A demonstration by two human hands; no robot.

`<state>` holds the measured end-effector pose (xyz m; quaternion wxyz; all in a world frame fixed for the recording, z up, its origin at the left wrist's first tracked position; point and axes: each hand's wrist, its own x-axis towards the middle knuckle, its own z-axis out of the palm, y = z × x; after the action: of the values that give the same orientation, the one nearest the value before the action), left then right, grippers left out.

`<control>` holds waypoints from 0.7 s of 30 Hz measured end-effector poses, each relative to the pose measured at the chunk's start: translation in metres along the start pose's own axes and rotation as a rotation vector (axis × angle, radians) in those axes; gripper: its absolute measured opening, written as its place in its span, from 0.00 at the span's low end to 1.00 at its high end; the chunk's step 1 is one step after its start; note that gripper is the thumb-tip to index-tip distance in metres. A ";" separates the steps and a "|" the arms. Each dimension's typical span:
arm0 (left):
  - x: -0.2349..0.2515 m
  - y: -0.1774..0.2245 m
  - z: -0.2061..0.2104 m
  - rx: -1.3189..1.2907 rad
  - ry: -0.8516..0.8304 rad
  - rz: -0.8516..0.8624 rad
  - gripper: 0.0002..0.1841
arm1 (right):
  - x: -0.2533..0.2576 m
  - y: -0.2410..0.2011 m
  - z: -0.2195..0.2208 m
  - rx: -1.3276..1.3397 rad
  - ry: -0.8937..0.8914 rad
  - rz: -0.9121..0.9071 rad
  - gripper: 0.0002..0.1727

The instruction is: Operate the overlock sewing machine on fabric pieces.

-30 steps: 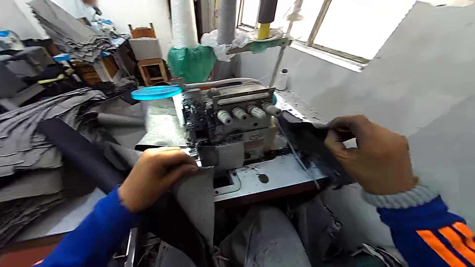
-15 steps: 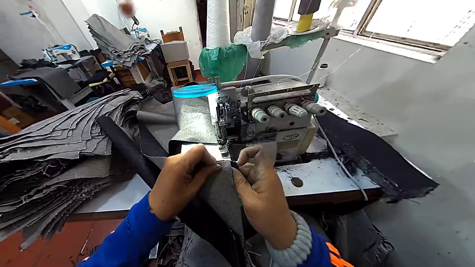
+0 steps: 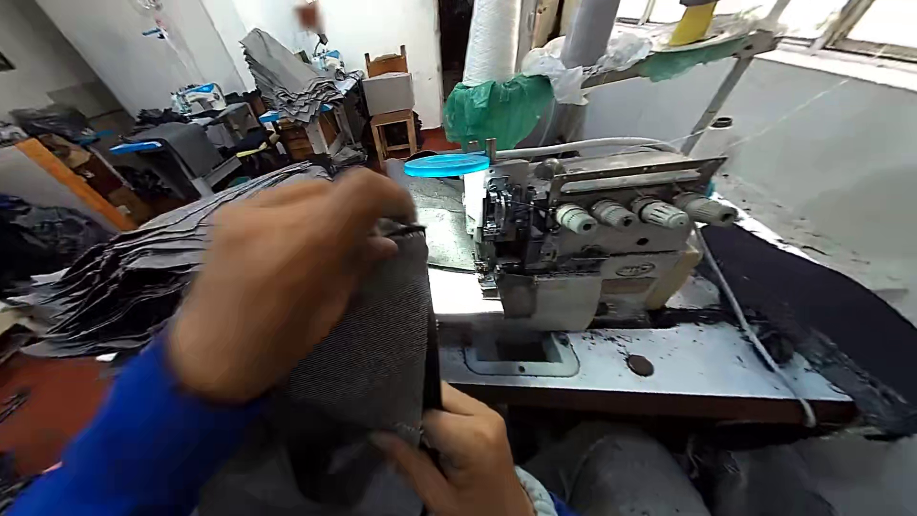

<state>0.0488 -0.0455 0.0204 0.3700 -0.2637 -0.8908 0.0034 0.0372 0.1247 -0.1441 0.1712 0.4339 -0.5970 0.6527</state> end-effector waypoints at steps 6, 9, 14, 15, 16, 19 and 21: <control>-0.027 0.010 0.183 -0.275 -0.011 -0.106 0.08 | -0.077 0.058 -0.017 0.362 0.128 0.690 0.07; -0.038 0.029 0.185 -0.167 0.085 -0.126 0.09 | -0.082 0.056 -0.030 0.413 0.058 0.706 0.07; -0.041 0.073 0.167 0.043 -0.140 -0.208 0.20 | -0.079 0.052 -0.049 0.263 -0.013 0.664 0.09; -0.040 0.073 0.170 0.044 -0.162 -0.221 0.20 | -0.074 0.054 -0.052 0.271 -0.011 0.639 0.09; -0.038 0.070 0.173 0.031 -0.167 -0.228 0.19 | -0.069 0.057 -0.054 0.287 -0.004 0.618 0.09; -0.028 0.060 0.172 -0.070 -0.173 -0.275 0.14 | -0.055 0.064 -0.060 0.326 -0.001 0.566 0.11; -0.025 0.065 0.159 -0.178 -0.181 -0.280 0.14 | -0.047 0.065 -0.070 0.345 -0.054 0.550 0.12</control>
<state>-0.0109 0.0284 -0.1244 0.2605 -0.1673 -0.9453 -0.1031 -0.0101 0.1885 -0.2148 -0.1036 0.2959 -0.5766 0.7544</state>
